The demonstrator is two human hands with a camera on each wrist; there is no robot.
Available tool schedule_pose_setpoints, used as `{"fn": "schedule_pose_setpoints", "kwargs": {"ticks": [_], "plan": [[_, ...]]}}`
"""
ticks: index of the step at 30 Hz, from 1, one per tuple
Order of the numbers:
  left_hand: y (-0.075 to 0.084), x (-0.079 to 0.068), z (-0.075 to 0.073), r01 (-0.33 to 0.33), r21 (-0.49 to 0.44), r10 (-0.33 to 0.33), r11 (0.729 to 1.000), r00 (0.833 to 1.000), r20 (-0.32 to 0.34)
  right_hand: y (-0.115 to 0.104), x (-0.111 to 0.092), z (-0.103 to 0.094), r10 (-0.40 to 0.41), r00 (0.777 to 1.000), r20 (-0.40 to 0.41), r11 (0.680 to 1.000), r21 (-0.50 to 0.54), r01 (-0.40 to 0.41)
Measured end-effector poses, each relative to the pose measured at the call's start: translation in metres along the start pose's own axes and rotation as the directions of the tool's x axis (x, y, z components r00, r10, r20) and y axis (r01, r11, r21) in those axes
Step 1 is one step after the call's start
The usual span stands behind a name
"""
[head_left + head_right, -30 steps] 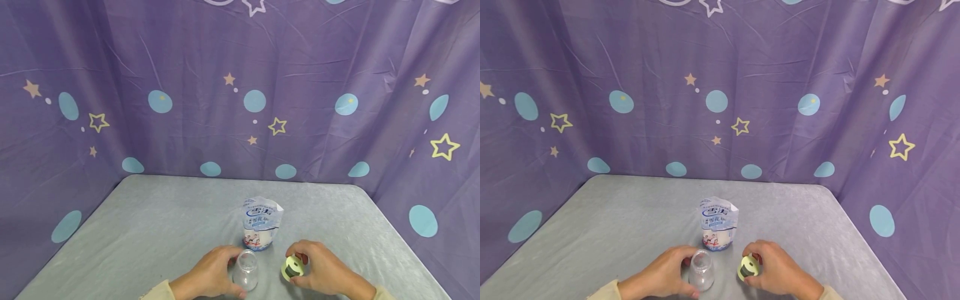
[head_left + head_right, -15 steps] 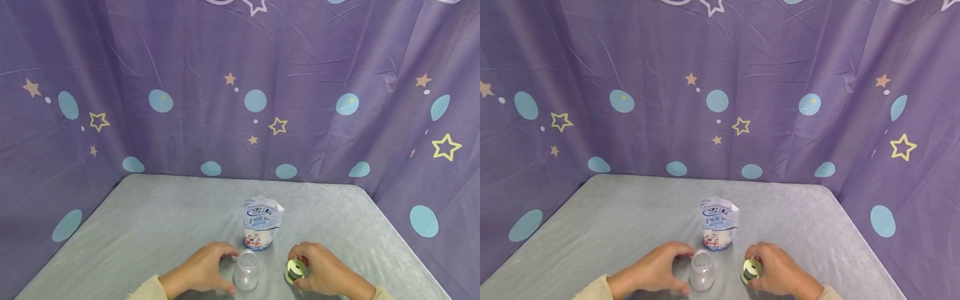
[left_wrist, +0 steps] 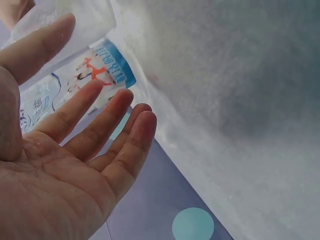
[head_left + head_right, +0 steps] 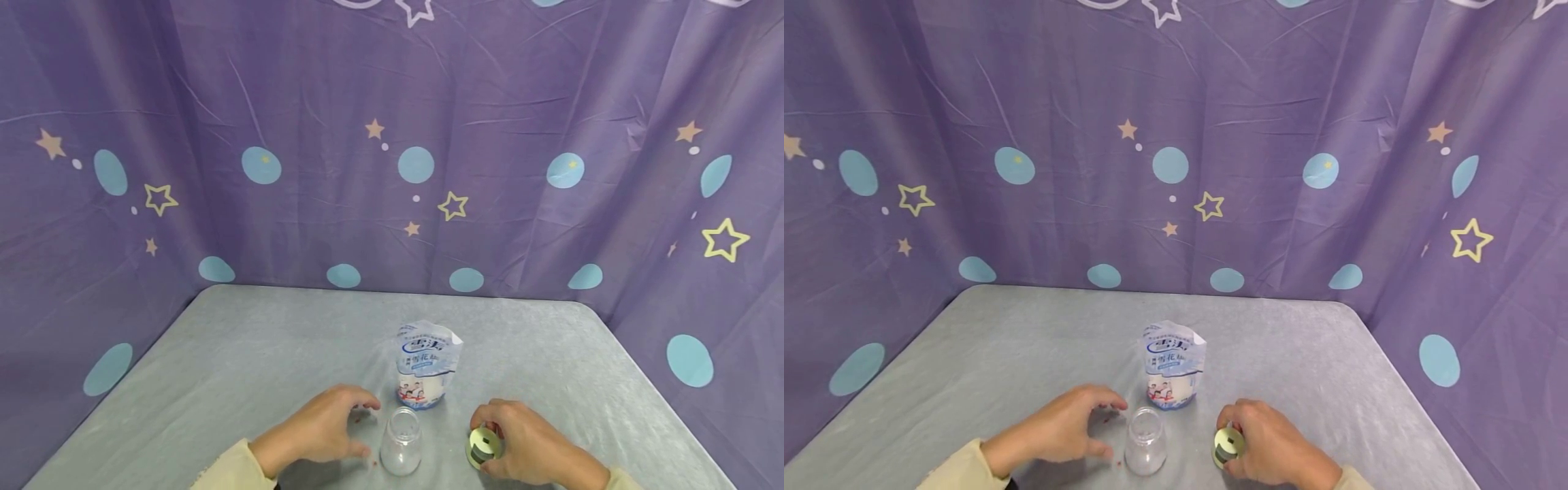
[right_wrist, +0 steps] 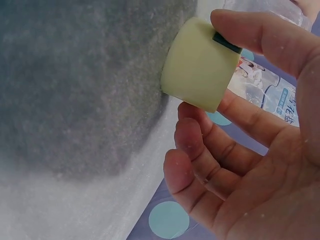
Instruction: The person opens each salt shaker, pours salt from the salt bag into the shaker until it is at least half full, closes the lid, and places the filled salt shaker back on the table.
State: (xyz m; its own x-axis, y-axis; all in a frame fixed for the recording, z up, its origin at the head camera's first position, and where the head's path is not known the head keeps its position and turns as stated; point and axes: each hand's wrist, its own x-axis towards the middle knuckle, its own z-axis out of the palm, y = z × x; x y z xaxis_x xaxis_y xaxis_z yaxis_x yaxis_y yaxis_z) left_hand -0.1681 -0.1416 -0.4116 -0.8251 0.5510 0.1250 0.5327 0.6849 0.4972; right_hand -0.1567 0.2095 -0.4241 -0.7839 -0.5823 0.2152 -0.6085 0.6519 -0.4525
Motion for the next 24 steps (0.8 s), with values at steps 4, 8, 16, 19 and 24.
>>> {"fn": "schedule_pose_setpoints", "kwargs": {"ticks": [4, 8, 16, 19, 24], "plan": [[0.001, 0.003, -0.008, 0.030, -0.021, -0.030, 0.999, 1.000, 0.003, -0.001, 0.000, 0.000, 0.032, 0.999, 0.029, 0.999, 0.024, -0.032], [0.004, 0.008, -0.014, 0.041, -0.050, -0.044, 0.998, 0.998, -0.050, -0.002, 0.000, -0.002, 0.053, 0.997, 0.048, 0.998, 0.031, -0.054], [0.016, 0.021, -0.020, 0.021, -0.016, -0.025, 1.000, 0.960, -0.278, -0.002, 0.001, -0.005, 0.055, 0.998, 0.025, 0.998, 0.007, -0.056], [0.019, 0.025, -0.021, 0.015, 0.000, -0.014, 1.000, 0.933, -0.360, -0.003, 0.000, -0.005, 0.045, 0.999, -0.004, 0.999, -0.013, -0.045], [0.026, 0.032, -0.024, 0.005, 0.000, -0.004, 1.000, 0.898, -0.439, -0.005, 0.001, -0.005, 0.027, 0.998, -0.053, 0.999, -0.020, -0.028]]}}
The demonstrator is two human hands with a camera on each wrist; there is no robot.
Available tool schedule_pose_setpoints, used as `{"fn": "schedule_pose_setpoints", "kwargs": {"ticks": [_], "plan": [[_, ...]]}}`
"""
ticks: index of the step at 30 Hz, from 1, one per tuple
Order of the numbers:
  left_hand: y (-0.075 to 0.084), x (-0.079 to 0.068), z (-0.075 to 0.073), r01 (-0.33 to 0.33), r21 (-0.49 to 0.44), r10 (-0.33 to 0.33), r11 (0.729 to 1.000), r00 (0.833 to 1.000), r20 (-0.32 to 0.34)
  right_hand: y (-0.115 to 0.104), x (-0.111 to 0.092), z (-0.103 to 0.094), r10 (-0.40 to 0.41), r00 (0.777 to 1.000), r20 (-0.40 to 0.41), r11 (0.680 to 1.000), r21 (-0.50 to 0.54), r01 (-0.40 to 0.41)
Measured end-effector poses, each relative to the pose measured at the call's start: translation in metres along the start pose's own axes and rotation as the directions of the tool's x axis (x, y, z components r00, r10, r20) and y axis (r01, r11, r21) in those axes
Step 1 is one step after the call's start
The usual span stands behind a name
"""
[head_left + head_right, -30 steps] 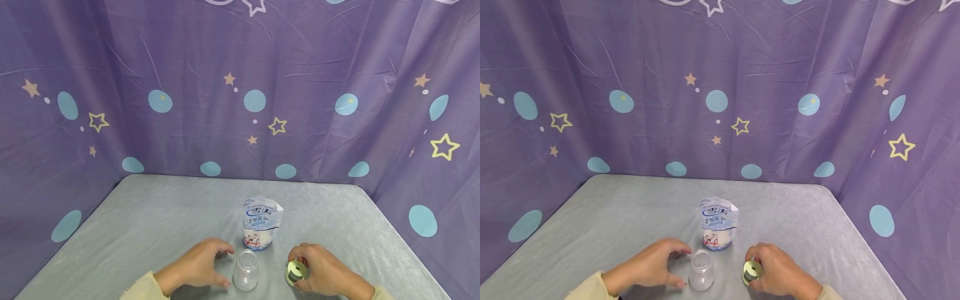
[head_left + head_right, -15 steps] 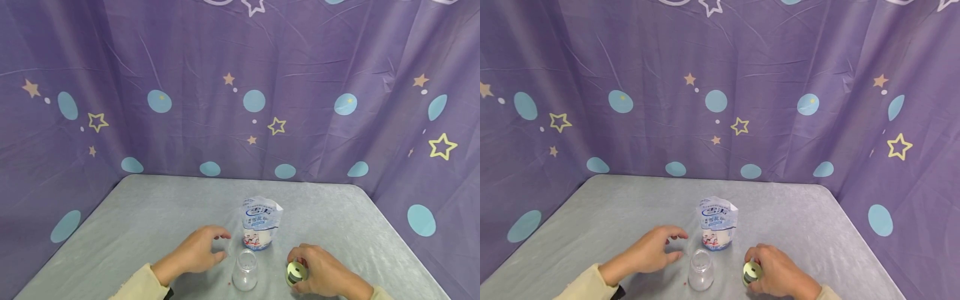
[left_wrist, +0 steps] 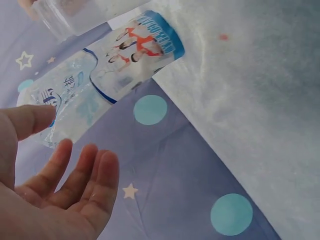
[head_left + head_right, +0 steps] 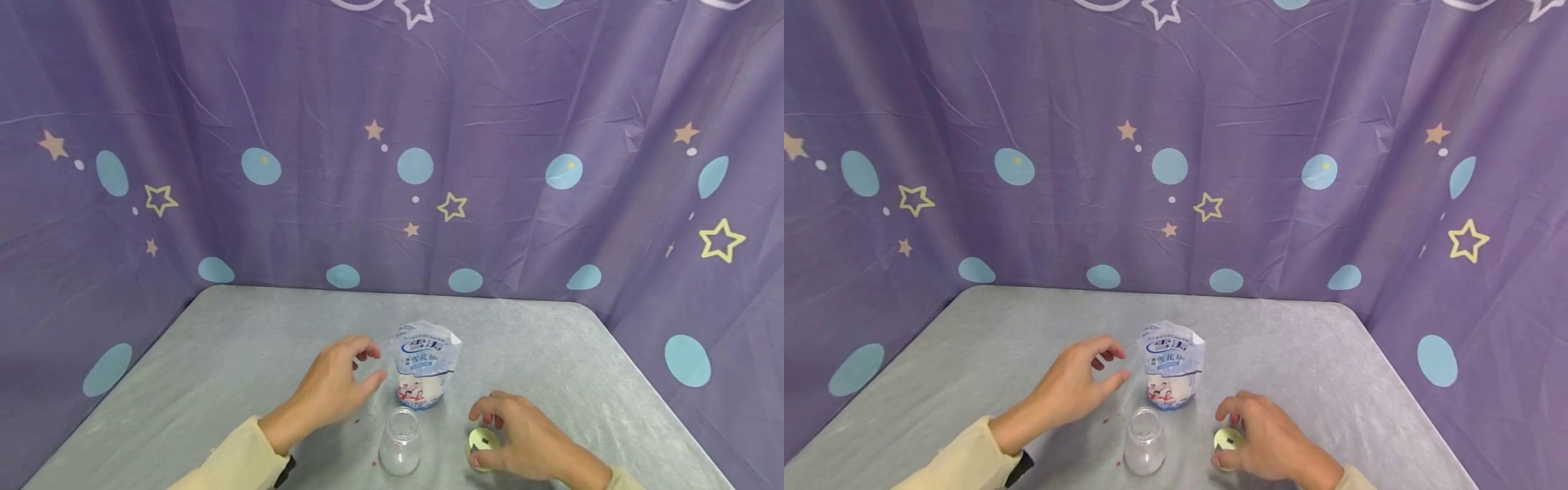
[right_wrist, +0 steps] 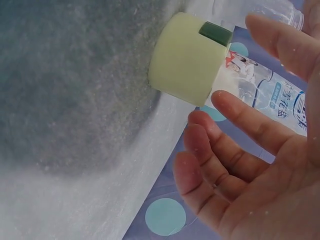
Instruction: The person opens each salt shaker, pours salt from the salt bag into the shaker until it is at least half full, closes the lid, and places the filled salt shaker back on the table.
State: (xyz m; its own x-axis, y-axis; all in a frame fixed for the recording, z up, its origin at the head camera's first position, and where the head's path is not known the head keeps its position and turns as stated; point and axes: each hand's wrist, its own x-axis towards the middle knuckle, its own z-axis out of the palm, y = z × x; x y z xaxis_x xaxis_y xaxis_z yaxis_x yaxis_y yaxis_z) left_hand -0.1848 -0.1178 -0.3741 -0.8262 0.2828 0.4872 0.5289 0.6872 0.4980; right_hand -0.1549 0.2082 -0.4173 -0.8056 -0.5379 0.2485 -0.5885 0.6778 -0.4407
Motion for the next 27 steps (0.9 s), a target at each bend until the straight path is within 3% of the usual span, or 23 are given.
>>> {"fn": "schedule_pose_setpoints", "kwargs": {"ticks": [9, 15, 27], "plan": [[0.011, 0.011, -0.003, -0.021, 0.012, 0.022, 1.000, 0.998, -0.061, -0.001, 0.003, 0.001, -0.014, 0.997, -0.078, 1.000, 0.017, 0.015], [0.016, 0.018, -0.003, -0.055, 0.006, 0.055, 0.998, 0.995, -0.082, -0.001, 0.010, 0.000, 0.031, 0.995, -0.095, 0.997, 0.079, -0.024], [0.030, 0.035, -0.003, -0.103, 0.008, 0.103, 0.995, 0.994, -0.024, 0.000, 0.029, -0.006, 0.162, 0.985, -0.068, 0.980, 0.129, -0.152]]}}
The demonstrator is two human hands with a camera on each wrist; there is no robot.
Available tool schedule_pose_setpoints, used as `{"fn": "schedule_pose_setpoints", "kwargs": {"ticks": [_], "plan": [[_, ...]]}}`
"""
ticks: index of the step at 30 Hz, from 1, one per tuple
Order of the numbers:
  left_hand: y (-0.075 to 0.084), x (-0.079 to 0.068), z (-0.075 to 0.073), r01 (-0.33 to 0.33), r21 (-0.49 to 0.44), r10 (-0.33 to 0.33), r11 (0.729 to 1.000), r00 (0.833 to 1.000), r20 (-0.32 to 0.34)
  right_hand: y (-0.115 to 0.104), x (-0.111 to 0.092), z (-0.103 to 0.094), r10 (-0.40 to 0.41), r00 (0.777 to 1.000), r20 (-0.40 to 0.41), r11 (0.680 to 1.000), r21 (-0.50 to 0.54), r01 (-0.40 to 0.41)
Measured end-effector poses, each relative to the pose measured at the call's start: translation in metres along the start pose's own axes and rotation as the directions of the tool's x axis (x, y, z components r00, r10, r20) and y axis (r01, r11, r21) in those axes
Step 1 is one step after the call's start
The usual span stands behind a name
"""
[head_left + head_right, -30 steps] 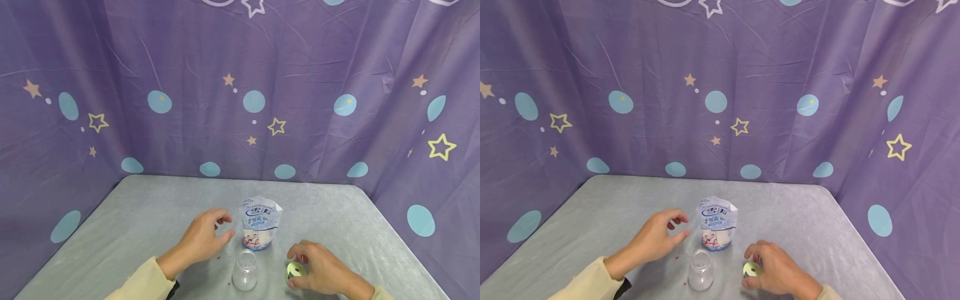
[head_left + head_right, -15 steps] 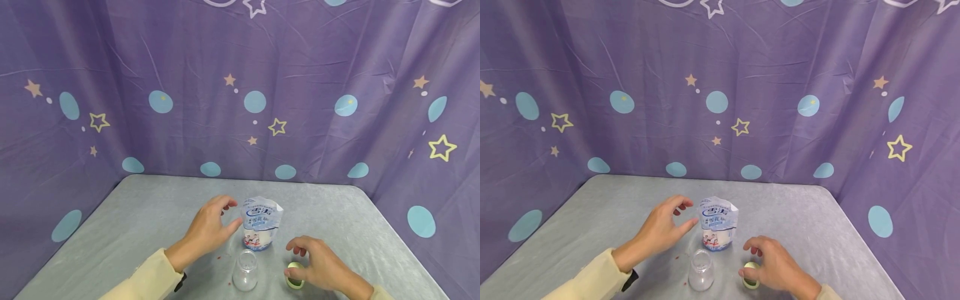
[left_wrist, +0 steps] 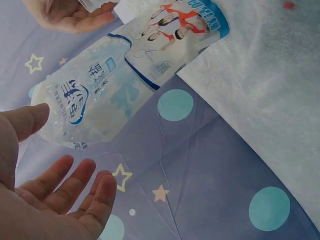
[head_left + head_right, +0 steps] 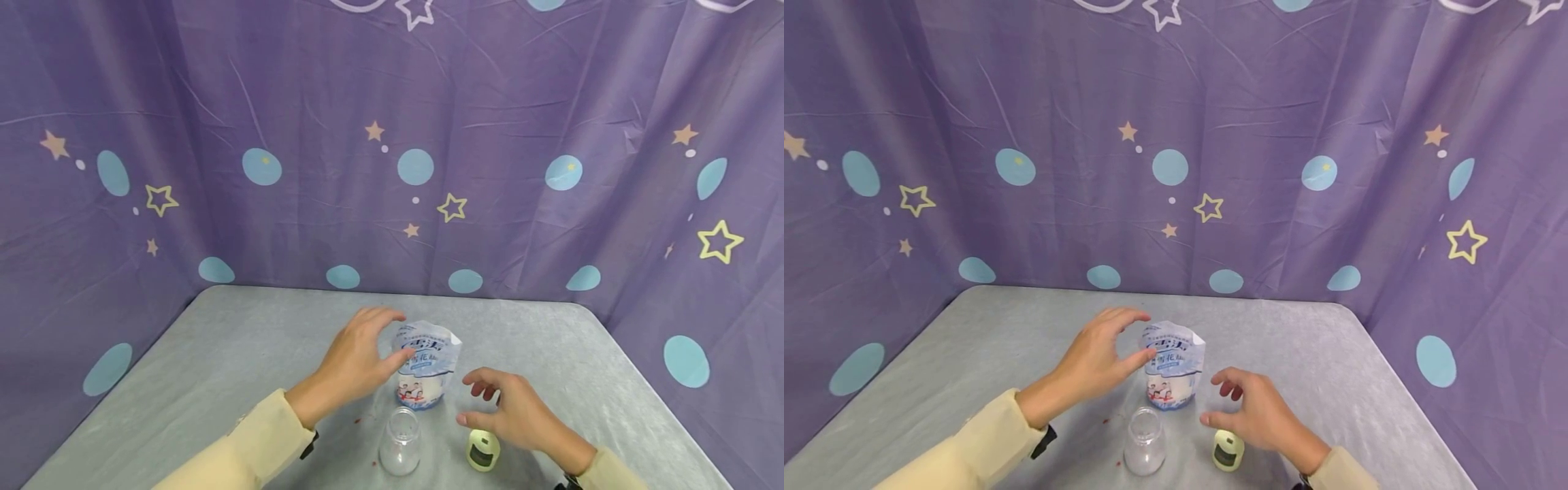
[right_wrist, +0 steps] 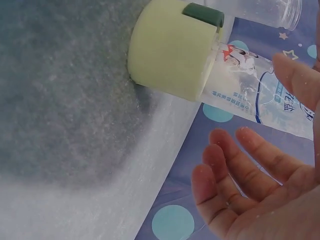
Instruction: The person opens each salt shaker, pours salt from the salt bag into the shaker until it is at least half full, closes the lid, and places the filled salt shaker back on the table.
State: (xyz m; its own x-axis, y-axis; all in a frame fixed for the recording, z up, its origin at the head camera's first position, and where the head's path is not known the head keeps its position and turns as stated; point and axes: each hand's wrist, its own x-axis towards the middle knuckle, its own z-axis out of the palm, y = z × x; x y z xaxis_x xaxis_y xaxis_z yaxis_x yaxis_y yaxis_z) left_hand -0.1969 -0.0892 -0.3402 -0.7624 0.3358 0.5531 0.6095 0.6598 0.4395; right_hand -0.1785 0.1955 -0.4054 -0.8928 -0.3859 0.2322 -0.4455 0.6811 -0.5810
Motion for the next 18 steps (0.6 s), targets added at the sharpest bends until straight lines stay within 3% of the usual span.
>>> {"fn": "schedule_pose_setpoints", "kwargs": {"ticks": [18], "plan": [[0.008, 0.016, 0.004, -0.002, 0.005, 0.001, 1.000, 0.997, 0.071, 0.001, 0.019, 0.004, 0.038, 0.998, 0.041, 0.999, -0.002, -0.038]]}}
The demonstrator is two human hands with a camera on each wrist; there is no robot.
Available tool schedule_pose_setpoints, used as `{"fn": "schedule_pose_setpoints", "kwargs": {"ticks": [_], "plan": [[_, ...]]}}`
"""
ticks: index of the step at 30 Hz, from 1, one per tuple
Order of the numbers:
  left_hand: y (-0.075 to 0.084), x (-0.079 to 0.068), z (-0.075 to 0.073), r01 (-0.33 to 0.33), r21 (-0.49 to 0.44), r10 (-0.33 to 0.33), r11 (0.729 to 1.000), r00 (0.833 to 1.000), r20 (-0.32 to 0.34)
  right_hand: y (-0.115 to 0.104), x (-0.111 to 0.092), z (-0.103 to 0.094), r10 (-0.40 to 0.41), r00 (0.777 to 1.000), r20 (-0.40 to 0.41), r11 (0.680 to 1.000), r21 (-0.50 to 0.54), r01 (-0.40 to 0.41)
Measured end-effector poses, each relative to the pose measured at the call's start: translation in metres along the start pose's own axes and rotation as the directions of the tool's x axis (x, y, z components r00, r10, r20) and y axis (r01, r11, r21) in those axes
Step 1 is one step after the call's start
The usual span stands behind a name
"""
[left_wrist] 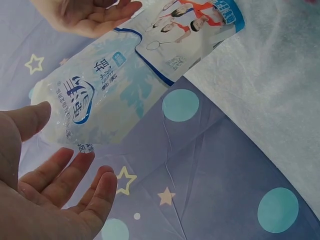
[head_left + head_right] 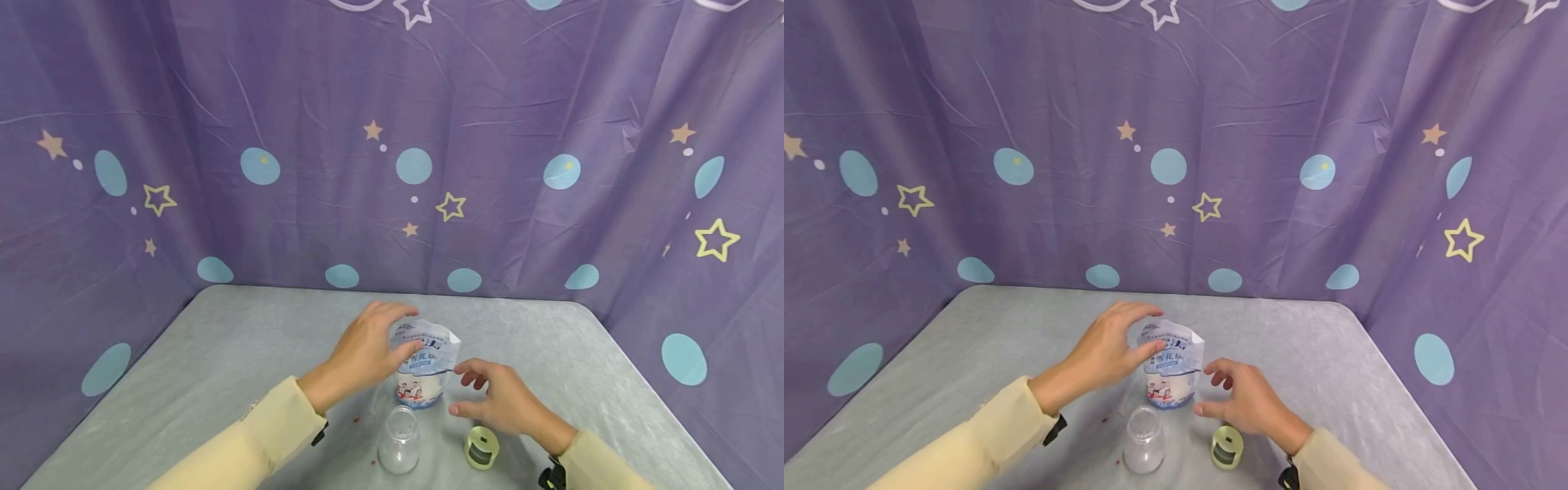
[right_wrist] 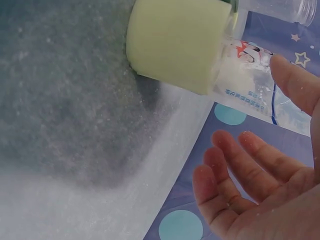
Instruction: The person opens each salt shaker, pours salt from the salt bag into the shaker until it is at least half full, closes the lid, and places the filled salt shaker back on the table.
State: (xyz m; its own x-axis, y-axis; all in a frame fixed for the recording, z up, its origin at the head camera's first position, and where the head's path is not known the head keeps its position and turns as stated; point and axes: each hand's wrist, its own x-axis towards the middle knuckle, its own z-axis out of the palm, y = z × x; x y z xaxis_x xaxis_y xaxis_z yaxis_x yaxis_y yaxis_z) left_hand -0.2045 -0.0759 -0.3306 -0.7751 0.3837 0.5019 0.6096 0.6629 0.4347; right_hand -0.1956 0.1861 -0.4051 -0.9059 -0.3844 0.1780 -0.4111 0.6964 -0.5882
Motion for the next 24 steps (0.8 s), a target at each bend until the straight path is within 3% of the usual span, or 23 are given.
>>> {"fn": "schedule_pose_setpoints", "kwargs": {"ticks": [24], "plan": [[0.005, 0.010, 0.005, -0.011, -0.015, 0.011, 1.000, 0.999, 0.033, 0.009, 0.025, 0.017, -0.014, 0.998, 0.054, 1.000, 0.013, 0.013]]}}
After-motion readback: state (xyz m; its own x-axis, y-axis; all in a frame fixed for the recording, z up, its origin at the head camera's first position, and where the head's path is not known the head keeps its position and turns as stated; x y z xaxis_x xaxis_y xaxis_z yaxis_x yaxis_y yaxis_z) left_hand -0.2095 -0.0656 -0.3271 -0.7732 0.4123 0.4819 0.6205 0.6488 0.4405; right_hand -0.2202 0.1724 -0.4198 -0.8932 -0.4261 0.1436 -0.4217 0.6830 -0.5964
